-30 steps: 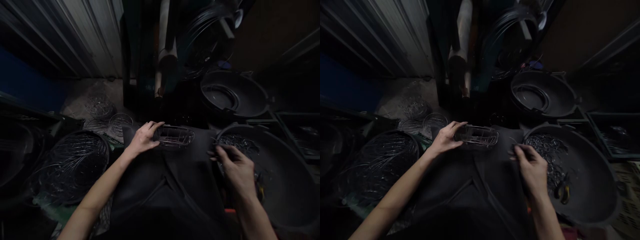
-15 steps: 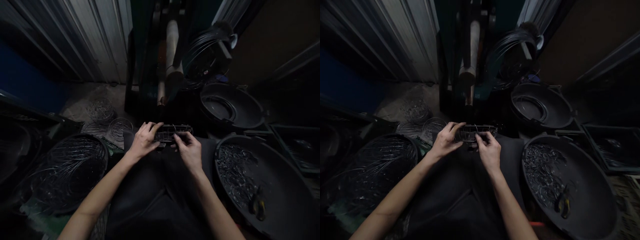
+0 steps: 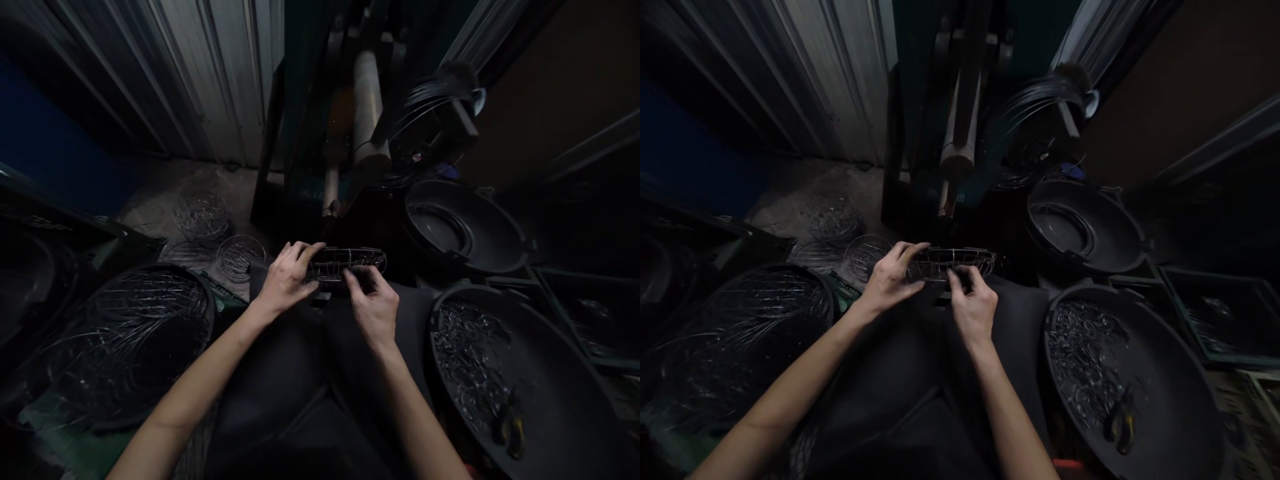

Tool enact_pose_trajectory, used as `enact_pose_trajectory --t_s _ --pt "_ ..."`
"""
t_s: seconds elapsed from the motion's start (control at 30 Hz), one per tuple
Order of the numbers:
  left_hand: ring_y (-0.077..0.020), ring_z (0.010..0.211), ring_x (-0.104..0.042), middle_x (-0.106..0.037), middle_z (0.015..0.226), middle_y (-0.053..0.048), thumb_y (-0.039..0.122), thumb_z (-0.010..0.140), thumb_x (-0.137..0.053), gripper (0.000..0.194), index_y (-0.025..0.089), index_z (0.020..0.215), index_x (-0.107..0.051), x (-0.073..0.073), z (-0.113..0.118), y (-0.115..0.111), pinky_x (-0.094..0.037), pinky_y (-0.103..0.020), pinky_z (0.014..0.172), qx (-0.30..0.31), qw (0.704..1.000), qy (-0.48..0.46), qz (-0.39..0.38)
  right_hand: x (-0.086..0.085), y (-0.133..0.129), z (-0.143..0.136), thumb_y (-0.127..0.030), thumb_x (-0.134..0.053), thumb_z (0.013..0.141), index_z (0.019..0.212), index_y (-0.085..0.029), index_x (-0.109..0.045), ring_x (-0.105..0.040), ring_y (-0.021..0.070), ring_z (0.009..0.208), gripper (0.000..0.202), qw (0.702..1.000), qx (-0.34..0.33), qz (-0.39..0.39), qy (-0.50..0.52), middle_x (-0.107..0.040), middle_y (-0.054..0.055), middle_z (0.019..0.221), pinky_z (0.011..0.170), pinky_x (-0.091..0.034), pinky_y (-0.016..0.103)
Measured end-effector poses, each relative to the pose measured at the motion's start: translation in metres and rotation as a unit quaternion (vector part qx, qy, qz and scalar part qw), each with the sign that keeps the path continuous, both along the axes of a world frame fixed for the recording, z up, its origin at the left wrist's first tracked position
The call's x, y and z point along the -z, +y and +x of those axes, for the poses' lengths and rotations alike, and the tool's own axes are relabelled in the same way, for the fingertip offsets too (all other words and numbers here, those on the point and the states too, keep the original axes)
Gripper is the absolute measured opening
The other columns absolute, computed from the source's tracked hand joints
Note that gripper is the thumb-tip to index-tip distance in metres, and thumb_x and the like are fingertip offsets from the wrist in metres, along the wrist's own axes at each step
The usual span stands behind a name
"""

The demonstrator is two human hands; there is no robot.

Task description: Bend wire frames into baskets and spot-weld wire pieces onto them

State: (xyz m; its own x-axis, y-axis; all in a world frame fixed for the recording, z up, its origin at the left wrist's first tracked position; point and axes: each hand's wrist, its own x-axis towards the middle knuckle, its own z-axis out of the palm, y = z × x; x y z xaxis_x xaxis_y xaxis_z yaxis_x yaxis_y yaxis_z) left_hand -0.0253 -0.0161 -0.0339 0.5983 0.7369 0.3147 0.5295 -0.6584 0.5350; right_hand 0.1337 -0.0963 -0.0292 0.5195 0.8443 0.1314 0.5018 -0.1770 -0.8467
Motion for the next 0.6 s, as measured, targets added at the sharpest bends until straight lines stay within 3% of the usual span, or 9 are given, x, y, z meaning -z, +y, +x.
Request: enact_pose_trajectory --t_s 0.27,0.6 --pt "-0.0197 0.105 -0.055 -0.05 0.111 -0.003 0.014 0.072 -0.063 0.065 0.025 0.131 -0.037 0.004 -0.002 0.013 -0.044 -0.04 0.098 -0.021 0.999 -0.037 -0.005 0.006 0.019 -0.003 -0.044 -0.058 0.083 0.085 -0.019 -0.064 -0.063 0.0159 0.071 0.025 0.999 -0.01 0.05 0.015 -0.068 0.001 0.08 0.067 -0.046 0.026" --pt "-0.0195 0.105 -0.055 -0.051 0.111 -0.003 0.012 0.07 -0.063 0.063 0.023 0.128 -0.04 0.007 0.004 0.038 -0.046 -0.038 0.096 -0.013 0.998 -0.061 -0.003 0.009 0.041 0.0 -0.041 -0.056 0.085 0.088 -0.02 -0.065 -0.065 0.0165 0.075 0.023 0.994 -0.021 0.097 -0.055 -0.071 0.003 0.085 0.074 -0.048 0.027"
